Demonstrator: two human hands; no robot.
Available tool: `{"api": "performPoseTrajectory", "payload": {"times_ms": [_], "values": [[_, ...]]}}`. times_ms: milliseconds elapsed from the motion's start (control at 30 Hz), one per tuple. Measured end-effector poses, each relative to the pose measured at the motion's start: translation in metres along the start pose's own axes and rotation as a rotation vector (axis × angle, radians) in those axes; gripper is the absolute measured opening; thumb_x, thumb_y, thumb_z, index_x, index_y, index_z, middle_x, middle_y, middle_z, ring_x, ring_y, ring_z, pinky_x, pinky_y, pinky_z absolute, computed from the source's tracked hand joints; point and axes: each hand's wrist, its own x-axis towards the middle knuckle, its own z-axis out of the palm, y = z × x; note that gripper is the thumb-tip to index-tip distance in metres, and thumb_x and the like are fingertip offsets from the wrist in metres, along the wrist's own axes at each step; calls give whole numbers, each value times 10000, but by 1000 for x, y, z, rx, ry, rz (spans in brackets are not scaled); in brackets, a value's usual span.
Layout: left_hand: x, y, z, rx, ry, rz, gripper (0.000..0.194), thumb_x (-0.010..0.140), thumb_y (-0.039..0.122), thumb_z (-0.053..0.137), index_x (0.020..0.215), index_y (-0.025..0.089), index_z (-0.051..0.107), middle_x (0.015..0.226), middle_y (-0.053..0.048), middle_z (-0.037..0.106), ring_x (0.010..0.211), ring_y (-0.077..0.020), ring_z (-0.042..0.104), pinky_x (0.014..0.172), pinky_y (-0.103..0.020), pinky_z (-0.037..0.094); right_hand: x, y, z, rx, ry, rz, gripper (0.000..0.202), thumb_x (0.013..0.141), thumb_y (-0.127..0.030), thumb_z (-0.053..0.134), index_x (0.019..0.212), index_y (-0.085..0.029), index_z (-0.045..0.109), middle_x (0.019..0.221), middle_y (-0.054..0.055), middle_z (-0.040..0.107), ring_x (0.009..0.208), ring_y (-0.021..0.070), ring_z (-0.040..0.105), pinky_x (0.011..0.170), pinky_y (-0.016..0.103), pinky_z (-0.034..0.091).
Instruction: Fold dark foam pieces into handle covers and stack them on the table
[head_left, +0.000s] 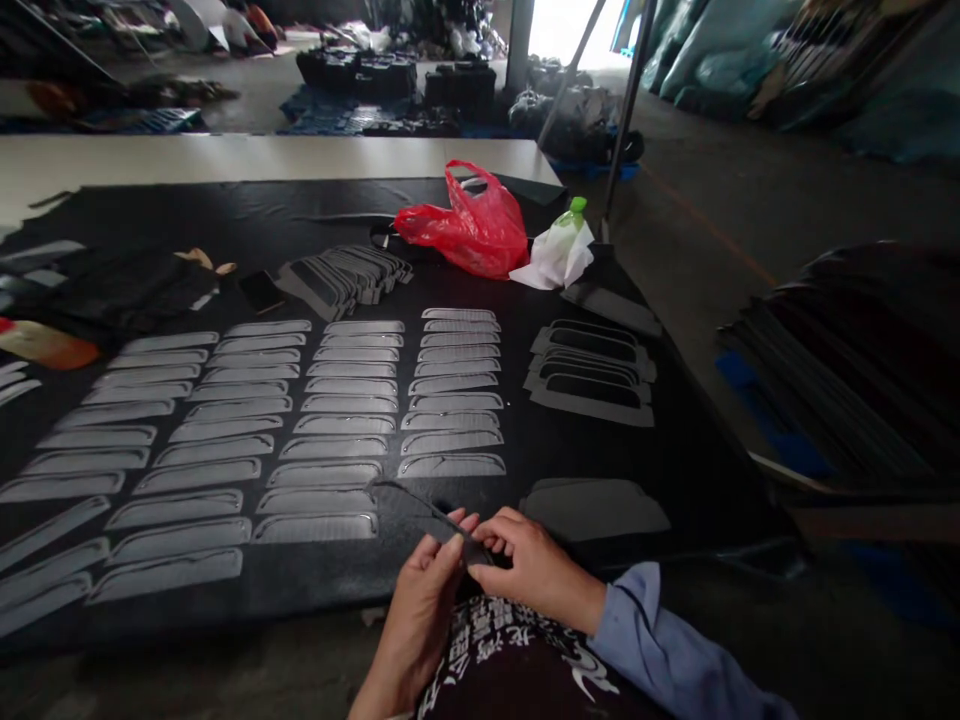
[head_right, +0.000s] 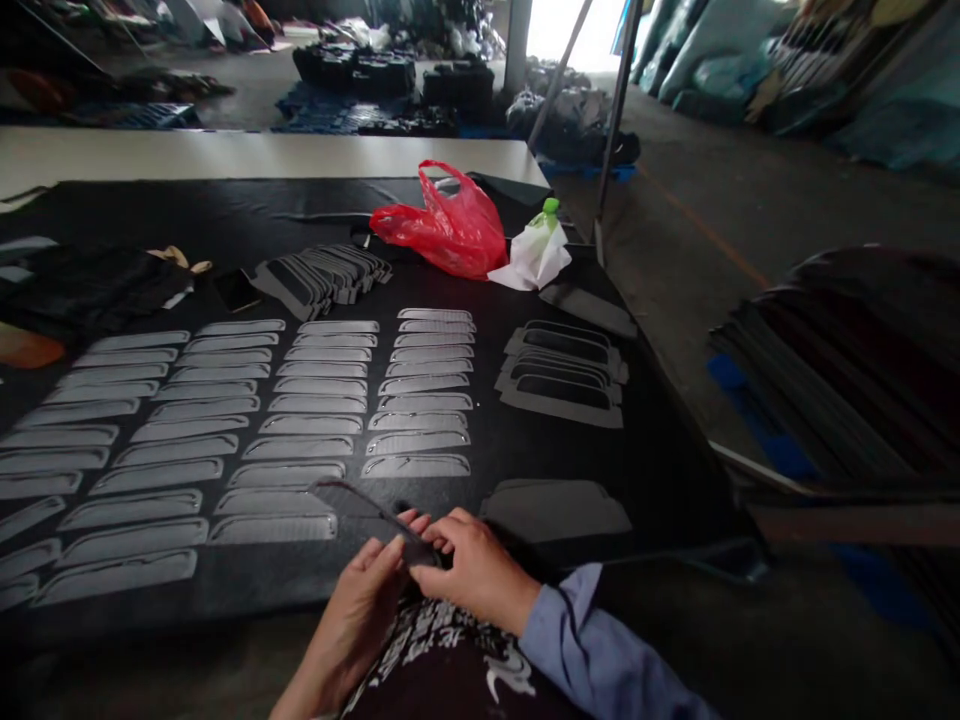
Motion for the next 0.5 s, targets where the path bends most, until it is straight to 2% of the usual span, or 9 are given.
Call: {"api": "performPoseTrajectory", "payload": {"times_ms": [100, 167, 233, 300, 367, 500], "values": [[2, 0, 5, 99, 93, 50, 563, 592, 402, 802, 1066, 164, 613, 1097, -104, 666, 1076, -213, 586, 964, -302, 413, -13, 26, -25, -184, 27, -54, 394, 684, -220, 703, 1066, -194, 606, 1003, 48, 612, 939, 175, 576, 834, 294, 476], [3, -1, 4, 167, 177, 109, 584, 576, 425, 804, 1068, 173, 615, 1084, -91, 673, 1079, -208, 585, 973, -296, 405, -24, 57, -47, -442, 130, -80, 591, 662, -221, 733, 1212, -178, 521, 1182, 107, 567, 1107, 244, 511, 944, 390, 431], [3, -3, 2, 241, 257, 163, 593, 560, 442, 804, 1057, 172, 626, 1063, -85, 681, 1074, -216, 587, 978, -303, 402, -34, 90, -66, -694, 185, -101, 730, 620, -221, 768, 1279, -143, 463, 1282, 159, 505, 1198, 312, 437, 987, 476, 385], [1, -5, 1, 306, 316, 198, 587, 551, 453, 801, 1038, 167, 641, 1047, -84, 686, 1074, -234, 586, 967, -317, 415, -39, 117, -80, -843, 172, -157, 760, 615, -231, 775, 1292, -126, 447, 1292, 170, 500, 1212, 324, 425, 994, 492, 375], [-3, -7, 3, 347, 367, 214, 575, 533, 465, 803, 1000, 161, 660, 1026, -82, 693, 1065, -248, 589, 935, -318, 441, -41, 134, -91, -900, 141, -221, 737, 627, -253, 772, 1280, -123, 456, 1263, 160, 523, 1189, 308, 448, 991, 473, 386], [-12, -15, 14, 362, 452, 224, 558, 500, 465, 809, 941, 150, 677, 960, -78, 706, 984, -242, 623, 812, -279, 501, -38, 144, -111, -886, 109, -284, 733, 624, -302, 773, 1267, -121, 471, 1191, 148, 544, 1118, 287, 486, 969, 441, 409]]}}
